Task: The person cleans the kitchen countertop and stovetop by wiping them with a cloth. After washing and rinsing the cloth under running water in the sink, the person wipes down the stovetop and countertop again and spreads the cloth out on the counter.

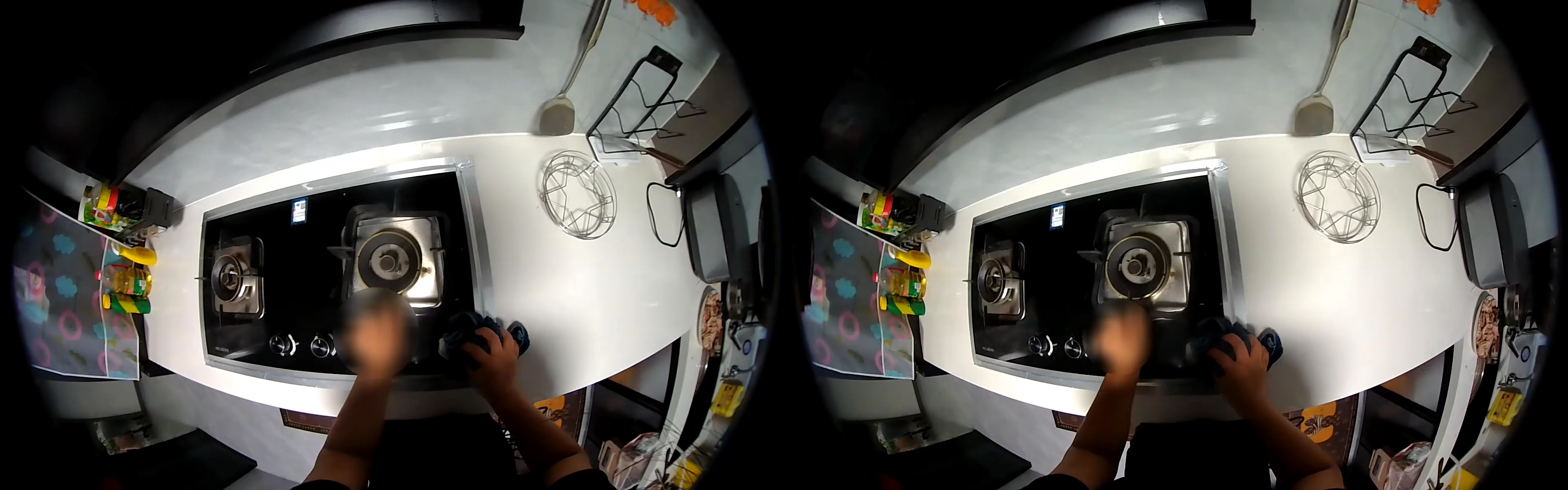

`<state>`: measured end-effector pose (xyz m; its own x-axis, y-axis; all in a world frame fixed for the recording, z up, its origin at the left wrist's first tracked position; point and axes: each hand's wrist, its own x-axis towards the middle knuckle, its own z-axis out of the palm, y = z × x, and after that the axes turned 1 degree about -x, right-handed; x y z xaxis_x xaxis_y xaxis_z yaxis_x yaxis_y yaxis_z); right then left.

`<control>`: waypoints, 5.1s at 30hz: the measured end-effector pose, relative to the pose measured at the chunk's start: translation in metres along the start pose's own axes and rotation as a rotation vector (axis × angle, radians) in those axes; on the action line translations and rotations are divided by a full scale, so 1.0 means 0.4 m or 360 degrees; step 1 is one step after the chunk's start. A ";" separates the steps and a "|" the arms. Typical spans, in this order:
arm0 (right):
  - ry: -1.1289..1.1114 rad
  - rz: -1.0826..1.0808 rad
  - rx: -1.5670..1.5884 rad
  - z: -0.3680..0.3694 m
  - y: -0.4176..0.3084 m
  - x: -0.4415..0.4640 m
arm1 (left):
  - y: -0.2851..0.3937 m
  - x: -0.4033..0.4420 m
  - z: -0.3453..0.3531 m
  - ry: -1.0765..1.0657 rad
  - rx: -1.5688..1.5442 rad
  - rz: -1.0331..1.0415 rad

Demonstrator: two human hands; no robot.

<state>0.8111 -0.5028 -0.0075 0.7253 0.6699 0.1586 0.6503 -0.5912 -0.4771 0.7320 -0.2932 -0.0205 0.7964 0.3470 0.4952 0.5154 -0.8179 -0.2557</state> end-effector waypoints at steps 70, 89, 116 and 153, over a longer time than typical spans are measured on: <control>-0.0917 -0.0334 0.0616 0.310 -0.315 1.026 | -0.214 -0.213 -0.168 -0.1721 -0.2131 -0.0852; -0.0812 -0.0534 -0.0007 0.171 0.078 0.986 | -0.305 -0.288 -0.191 -0.2135 -0.2396 -0.1333; -0.0533 -0.0816 0.0183 0.353 -0.107 1.058 | -0.387 -0.383 -0.165 -0.1673 -0.2744 -0.1778; 0.0318 0.0611 -0.0193 0.021 0.313 0.527 | -0.221 -0.309 -0.344 -0.1789 -0.2206 -0.1385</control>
<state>1.0433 -0.4319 -0.0411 0.9408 0.2990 0.1595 0.3389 -0.8362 -0.4312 0.5444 -0.3268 0.0554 0.6023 0.4067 -0.6869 0.6932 0.1601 0.7027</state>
